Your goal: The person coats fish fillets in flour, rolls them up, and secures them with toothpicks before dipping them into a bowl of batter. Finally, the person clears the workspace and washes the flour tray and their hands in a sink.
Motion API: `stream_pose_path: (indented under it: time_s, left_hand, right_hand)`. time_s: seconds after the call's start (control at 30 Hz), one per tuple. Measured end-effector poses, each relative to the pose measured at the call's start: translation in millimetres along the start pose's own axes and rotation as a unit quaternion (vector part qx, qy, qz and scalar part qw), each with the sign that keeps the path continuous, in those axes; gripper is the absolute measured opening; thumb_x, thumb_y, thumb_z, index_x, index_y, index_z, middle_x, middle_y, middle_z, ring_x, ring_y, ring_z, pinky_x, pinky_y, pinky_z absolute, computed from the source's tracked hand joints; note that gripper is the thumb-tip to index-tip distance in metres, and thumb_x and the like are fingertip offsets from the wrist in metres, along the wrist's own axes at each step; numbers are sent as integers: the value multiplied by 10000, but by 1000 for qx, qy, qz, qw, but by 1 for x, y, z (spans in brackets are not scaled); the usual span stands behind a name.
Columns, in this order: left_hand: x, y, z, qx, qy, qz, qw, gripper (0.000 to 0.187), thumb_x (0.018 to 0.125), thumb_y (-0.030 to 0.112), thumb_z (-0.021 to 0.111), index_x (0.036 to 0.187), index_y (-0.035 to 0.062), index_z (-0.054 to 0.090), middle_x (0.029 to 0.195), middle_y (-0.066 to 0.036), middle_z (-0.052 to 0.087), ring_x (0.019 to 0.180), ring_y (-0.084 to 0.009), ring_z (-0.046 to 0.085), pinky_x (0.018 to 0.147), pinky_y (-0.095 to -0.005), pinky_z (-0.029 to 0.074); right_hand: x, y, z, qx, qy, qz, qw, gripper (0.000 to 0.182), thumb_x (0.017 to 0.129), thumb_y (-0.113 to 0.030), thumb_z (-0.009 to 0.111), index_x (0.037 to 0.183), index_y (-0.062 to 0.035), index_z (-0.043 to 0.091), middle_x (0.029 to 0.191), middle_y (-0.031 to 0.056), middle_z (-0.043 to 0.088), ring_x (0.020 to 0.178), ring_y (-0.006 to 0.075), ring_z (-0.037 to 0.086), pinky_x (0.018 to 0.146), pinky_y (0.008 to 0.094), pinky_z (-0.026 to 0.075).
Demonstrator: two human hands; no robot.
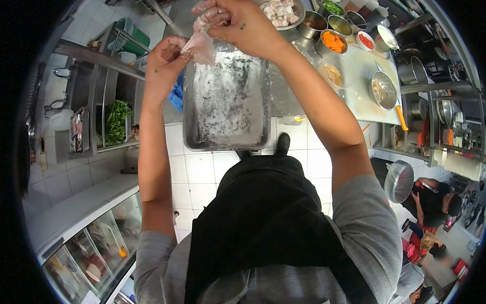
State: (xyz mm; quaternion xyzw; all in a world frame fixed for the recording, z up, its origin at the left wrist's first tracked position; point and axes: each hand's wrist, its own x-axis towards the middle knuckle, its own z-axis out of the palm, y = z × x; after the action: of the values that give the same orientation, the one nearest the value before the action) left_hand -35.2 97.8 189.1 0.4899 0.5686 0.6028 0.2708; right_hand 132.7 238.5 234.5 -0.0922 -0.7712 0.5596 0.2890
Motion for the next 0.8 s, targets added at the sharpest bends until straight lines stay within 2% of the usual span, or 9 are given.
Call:
stream_pose_path:
  time_s: [0.2, 0.27, 0.4, 0.5, 0.57, 0.63, 0.67, 0.73, 0.8]
  left_hand:
    - [-34, 14, 8, 29, -12, 0, 1000, 165, 849, -37, 704, 923, 22, 569, 847, 8, 602, 770, -55, 552, 662, -223, 430]
    - [-48, 17, 15, -2, -21, -10, 1000, 162, 855, -42, 694, 926, 25, 565, 845, 8, 601, 770, -54, 550, 661, -224, 429]
    - [-62, 7, 25, -98, -20, -56, 993, 156, 870, -47, 679, 935, 29, 560, 831, 6, 598, 782, -58, 562, 675, -228, 437]
    - [-60, -50, 15, -75, -37, -83, 993, 131, 883, -53, 659, 932, 22, 565, 835, -5, 608, 789, -73, 595, 692, -235, 480]
    - [-55, -103, 13, -101, -15, -114, 988, 124, 881, -43, 664, 933, 17, 568, 825, -13, 616, 782, -81, 608, 692, -241, 501]
    - [-50, -160, 9, -125, 5, -140, 982, 119, 880, -33, 669, 933, 11, 572, 816, -20, 625, 775, -88, 620, 693, -247, 523]
    - [-48, -191, 7, -99, 20, -167, 981, 117, 879, -22, 673, 936, 8, 575, 802, -25, 629, 768, -84, 622, 685, -253, 535]
    - [-37, -215, 7, -72, 31, -190, 979, 117, 879, -10, 677, 939, 5, 578, 788, -30, 633, 761, -80, 625, 676, -258, 547]
    - [-34, -224, 10, 11, 57, -200, 978, 105, 872, 6, 654, 952, 0, 586, 735, -95, 655, 734, -206, 680, 701, -322, 564]
  right_hand:
    - [-27, -30, -1, -80, -2, -25, 997, 398, 831, 44, 636, 1222, -4, 587, 1016, 62, 651, 869, 111, 626, 751, 239, 513]
    - [-34, -35, -2, -91, -19, -32, 995, 418, 841, 1, 658, 1252, -27, 585, 1096, 123, 662, 936, 158, 655, 814, 278, 526]
    - [-34, 7, 3, -26, -32, -57, 998, 404, 844, 39, 630, 1237, -48, 599, 1002, 48, 691, 903, 103, 640, 791, 266, 510]
    - [-26, 44, 10, -18, -77, 19, 997, 455, 850, 73, 582, 1293, -27, 560, 1103, 75, 682, 995, 134, 645, 862, 276, 503]
    - [-16, 107, 19, 14, -60, 48, 997, 367, 844, -15, 669, 1205, -54, 616, 1002, 62, 690, 869, 110, 641, 776, 273, 514]
    - [-4, 161, 29, -51, -70, 48, 995, 372, 824, -42, 684, 1191, -52, 622, 1038, 100, 698, 895, 188, 674, 794, 328, 529]
    - [-1, 184, 35, -53, -66, 46, 995, 372, 824, -42, 684, 1191, -52, 622, 1038, 100, 698, 895, 188, 674, 794, 328, 529]
    - [11, 217, 47, -229, -69, -33, 970, 410, 806, -2, 637, 1211, -64, 619, 1015, 124, 697, 914, 249, 682, 829, 350, 529]
    - [24, 240, 58, -255, -71, -37, 964, 419, 793, -20, 646, 1208, -74, 626, 1032, 139, 693, 915, 293, 678, 831, 382, 529]
